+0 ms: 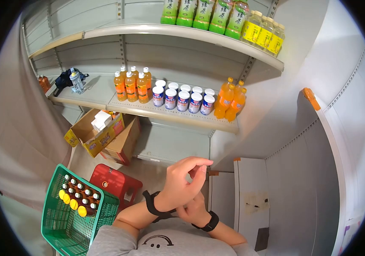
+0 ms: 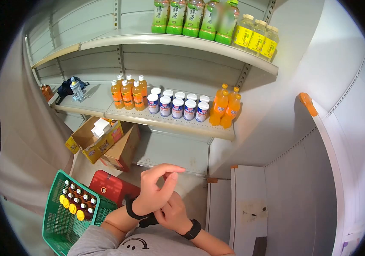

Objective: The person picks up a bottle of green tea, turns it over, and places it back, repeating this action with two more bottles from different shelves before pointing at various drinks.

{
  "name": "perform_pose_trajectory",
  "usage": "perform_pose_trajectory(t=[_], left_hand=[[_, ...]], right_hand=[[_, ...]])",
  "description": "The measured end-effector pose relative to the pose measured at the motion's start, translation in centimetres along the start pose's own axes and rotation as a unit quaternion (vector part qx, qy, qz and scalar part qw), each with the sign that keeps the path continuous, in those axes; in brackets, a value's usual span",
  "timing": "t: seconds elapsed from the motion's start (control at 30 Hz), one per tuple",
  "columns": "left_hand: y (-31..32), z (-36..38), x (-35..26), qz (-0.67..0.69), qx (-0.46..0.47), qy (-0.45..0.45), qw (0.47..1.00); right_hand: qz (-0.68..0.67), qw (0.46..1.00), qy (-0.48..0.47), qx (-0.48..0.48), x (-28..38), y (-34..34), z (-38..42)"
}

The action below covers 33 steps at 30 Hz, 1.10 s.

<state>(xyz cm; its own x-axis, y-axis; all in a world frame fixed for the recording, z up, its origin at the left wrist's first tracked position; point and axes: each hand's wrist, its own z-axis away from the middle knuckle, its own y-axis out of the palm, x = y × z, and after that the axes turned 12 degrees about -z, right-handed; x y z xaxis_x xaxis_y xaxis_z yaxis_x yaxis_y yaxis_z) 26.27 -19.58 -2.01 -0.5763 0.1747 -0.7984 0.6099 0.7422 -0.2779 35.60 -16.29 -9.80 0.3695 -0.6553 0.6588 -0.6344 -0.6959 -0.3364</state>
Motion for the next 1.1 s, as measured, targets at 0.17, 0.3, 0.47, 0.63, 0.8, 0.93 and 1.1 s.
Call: perform_pose_trajectory(t=[0.17,0.3,0.47,0.63,0.8,0.93,1.1], left_hand=[[-0.1,-0.2,-1.1,0.005,0.038,0.013,0.999],[-0.1,-0.5,-2.0,-0.003,0.001,0.125,0.992],[-1.0,-0.8,-3.7,0.005,0.017,0.236,0.971],[-2.2,-0.5,-6.3,0.046,0.045,0.294,0.954],[-2.5,-2.2,-6.2,0.141,0.064,0.465,0.871],[-0.4,0.4,-7.1,0.158,-0.063,0.324,0.931],[-1.2,0.0,-13.0,0.003,-0.007,-0.028,1.000]], right_hand=[[0.005,1.000,-0.025,-0.006,0.6,-0.6,-0.3],[-0.039,0.999,-0.008,-0.004,1.3,-1.3,-0.8],[0.005,0.998,-0.053,0.020,2.2,-1.9,-1.9],[0.075,0.993,-0.080,0.039,3.6,-3.0,-3.5],[0.098,0.987,-0.126,-0.014,4.1,-2.9,-4.5],[0.073,0.990,-0.120,-0.016,3.6,-3.2,-4.7],[0.057,0.990,-0.130,-0.016,2.8,-3.3,-4.6]])
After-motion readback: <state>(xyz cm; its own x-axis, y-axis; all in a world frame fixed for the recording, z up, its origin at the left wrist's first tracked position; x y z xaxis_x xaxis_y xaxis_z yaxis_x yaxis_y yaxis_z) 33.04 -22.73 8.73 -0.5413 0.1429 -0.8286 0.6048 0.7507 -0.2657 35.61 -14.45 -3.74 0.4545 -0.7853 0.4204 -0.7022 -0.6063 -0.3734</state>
